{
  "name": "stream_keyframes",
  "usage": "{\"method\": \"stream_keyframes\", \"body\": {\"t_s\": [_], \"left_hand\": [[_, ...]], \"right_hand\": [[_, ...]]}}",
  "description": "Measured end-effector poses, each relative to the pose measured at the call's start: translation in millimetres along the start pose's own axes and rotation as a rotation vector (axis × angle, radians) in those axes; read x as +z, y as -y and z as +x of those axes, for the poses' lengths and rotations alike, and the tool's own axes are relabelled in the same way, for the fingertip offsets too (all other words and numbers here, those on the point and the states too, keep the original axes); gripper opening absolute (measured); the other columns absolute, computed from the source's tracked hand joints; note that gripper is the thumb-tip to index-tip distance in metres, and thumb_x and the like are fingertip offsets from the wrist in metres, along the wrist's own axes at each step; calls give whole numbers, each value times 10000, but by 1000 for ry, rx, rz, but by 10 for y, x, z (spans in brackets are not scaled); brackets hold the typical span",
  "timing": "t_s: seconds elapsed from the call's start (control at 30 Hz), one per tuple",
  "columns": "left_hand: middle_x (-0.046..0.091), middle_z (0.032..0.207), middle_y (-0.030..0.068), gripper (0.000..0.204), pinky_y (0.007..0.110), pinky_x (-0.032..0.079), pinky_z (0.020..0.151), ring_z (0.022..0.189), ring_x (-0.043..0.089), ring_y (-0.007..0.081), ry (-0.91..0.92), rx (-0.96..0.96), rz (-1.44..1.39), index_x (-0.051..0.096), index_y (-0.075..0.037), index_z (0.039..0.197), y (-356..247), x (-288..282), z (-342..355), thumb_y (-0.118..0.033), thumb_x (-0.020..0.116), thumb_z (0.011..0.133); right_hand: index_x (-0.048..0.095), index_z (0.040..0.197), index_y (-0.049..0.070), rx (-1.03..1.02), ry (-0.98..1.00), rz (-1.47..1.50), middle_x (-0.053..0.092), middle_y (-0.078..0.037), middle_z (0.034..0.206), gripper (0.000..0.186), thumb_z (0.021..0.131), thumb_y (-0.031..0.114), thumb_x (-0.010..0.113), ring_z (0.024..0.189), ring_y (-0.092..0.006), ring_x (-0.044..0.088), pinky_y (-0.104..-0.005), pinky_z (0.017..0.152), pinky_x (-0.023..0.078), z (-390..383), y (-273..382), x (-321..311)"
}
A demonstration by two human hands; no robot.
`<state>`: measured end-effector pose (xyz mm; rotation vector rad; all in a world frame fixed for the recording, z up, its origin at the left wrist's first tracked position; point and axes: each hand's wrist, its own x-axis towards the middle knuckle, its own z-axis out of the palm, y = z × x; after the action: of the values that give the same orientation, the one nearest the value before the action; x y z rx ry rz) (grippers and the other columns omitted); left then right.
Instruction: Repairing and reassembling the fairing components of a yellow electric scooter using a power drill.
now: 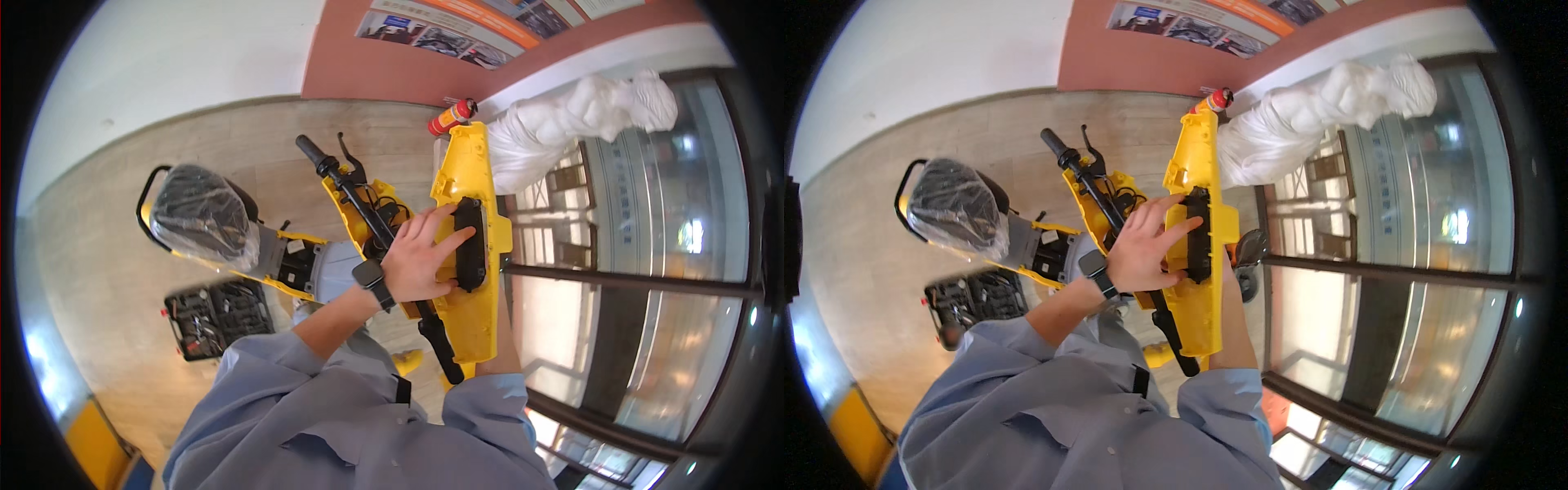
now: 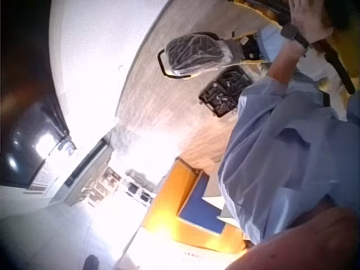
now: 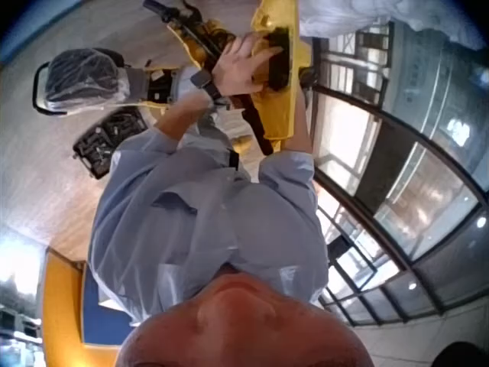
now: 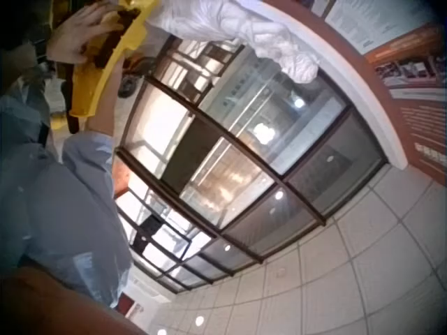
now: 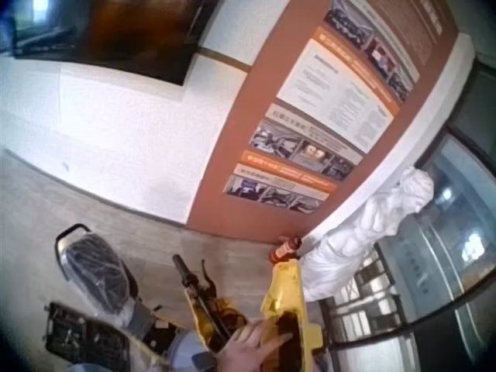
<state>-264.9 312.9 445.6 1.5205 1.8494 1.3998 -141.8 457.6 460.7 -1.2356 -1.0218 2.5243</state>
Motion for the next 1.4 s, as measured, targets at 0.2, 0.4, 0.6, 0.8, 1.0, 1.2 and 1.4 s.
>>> {"method": "stream_keyframes", "body": {"t_s": [0.2,0.4,0.6,0.8,1.0,1.2,1.4], "left_hand": [[231,1493,234,979,499,262,1114,1334,329,413,-94,34,-58,392,-117,1322,-39,138,131,-349,868,499],[187,1507,240,1107,543,194,1129,1364,297,401,-66,76,33,366,-122,1362,-82,73,125,-400,889,427],[161,1520,241,1074,566,185,1124,1377,275,403,-46,59,29,394,-92,1316,-57,138,124,-450,885,431],[135,1538,241,1076,513,210,1136,1385,261,412,-37,85,-9,387,-99,1332,5,141,125,-465,879,448],[136,1559,196,1142,483,223,1142,1411,228,385,-17,132,-27,322,-129,1438,112,200,29,-524,845,503],[187,1556,147,1103,509,215,1141,1412,249,348,8,196,48,336,-156,1455,123,152,-16,-532,819,538],[312,1492,124,1024,520,246,1123,1307,392,317,32,246,121,383,-155,1428,-34,131,-26,-459,822,554]], "right_hand": [[541,1204,75,71,45,-139,652,-91,1030,421,993,414,407,895,-245,655,-370,791,550,63,134,119],[540,1204,74,68,46,-184,652,-92,1028,420,993,412,408,892,-246,655,-371,789,549,69,277,52],[540,1204,73,68,56,-190,651,-92,1025,420,993,411,408,889,-247,654,-372,787,549,85,286,-36],[539,1204,72,70,66,-185,651,-92,1022,419,993,409,408,886,-247,654,-372,784,548,97,249,-128],[538,1205,71,49,65,-166,651,-92,1019,418,993,408,408,883,-248,654,-373,782,548,83,236,-253],[537,1205,70,21,65,-133,650,-92,1017,417,993,406,408,879,-249,653,-374,780,548,74,198,-380],[536,1205,69,-18,60,-107,650,-93,1014,417,994,405,408,876,-250,653,-374,777,547,35,187,-510]]}}
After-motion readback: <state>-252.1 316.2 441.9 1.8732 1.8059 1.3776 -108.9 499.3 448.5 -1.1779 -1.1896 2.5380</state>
